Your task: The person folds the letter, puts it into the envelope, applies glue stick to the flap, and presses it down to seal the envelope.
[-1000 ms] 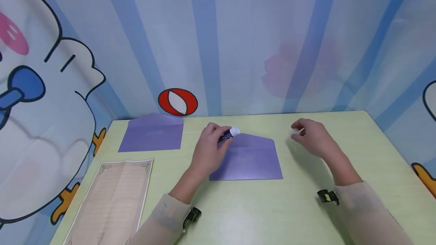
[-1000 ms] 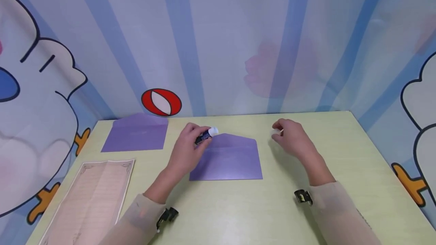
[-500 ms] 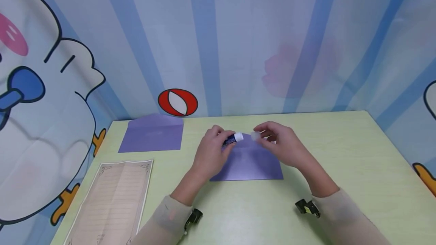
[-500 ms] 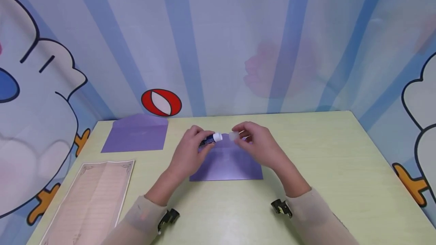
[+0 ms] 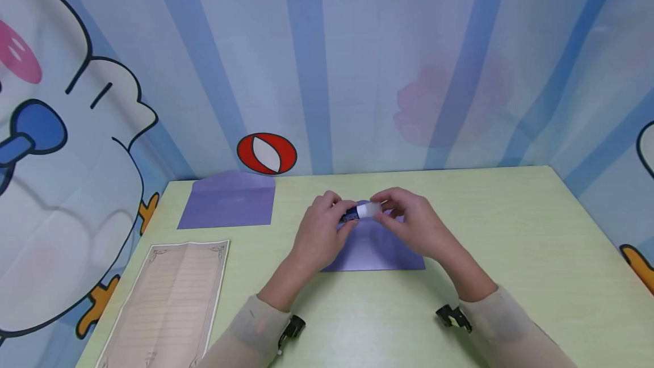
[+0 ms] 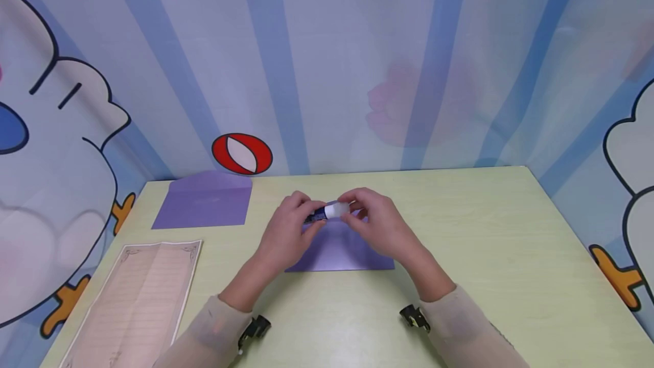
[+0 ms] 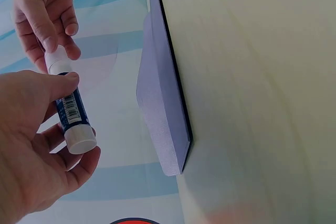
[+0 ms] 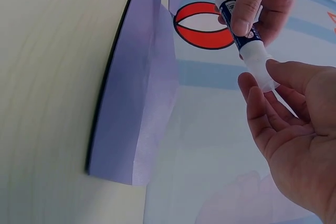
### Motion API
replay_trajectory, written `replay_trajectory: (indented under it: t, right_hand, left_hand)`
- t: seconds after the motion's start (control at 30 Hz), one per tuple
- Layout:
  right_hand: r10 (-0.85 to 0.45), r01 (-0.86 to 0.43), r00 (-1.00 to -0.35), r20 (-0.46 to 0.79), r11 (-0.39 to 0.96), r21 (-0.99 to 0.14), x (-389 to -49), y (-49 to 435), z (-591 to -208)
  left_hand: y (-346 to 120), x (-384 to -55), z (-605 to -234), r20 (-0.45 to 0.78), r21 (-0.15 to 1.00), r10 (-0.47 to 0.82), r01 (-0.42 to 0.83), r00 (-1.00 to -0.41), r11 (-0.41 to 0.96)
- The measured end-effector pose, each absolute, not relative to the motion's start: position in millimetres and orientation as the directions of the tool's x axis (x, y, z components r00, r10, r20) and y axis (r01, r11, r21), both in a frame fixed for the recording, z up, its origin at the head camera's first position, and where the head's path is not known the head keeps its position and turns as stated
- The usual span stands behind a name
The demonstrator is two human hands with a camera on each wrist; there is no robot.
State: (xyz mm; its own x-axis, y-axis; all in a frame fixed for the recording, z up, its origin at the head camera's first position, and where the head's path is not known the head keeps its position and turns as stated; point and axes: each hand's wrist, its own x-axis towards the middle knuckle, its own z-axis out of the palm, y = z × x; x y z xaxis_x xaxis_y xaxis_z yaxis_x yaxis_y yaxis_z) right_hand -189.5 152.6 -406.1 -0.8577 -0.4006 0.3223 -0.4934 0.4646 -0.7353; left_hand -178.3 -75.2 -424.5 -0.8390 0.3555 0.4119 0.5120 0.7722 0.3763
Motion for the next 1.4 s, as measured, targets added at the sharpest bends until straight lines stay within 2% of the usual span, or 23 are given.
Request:
replay_trajectory:
  t: [0.47,0.87,0.97,1.17,1.4]
  right_hand:
    - [-0.43,-0.465,-0.862,0.268,0.462,-0.755,-189.9,150.2,-407.9]
    - [-0.439,-0.389,-0.873,0.21,0.37,-0.844,-192.9,153.6,-408.8]
    - [-0.431,-0.392,-0.875,0.223,0.358,-0.847,-193.2,152.5,-408.9]
    - [-0.427,-0.42,-0.87,0.246,0.382,-0.823,-190.7,150.2,-408.8]
    - [-0.477,-0.486,-0.838,0.263,0.436,-0.757,-184.7,143.2,-411.0]
  left_hand:
    - [-72.0,-177.0,-424.1,0.423,0.359,0.4,0.556,-0.813,0.749]
    - [-71.8,-177.8,-424.1,0.474,0.342,0.414,0.596,-0.777,0.726]
    - [-70.9,-177.5,-424.3,0.467,0.396,0.386,0.578,-0.796,0.713]
    - [-69.9,-176.5,-423.3,0.436,0.583,0.283,0.508,-0.854,0.634]
    - [-71.9,-172.1,-418.2,0.319,0.836,0.199,0.374,-0.927,0.402]
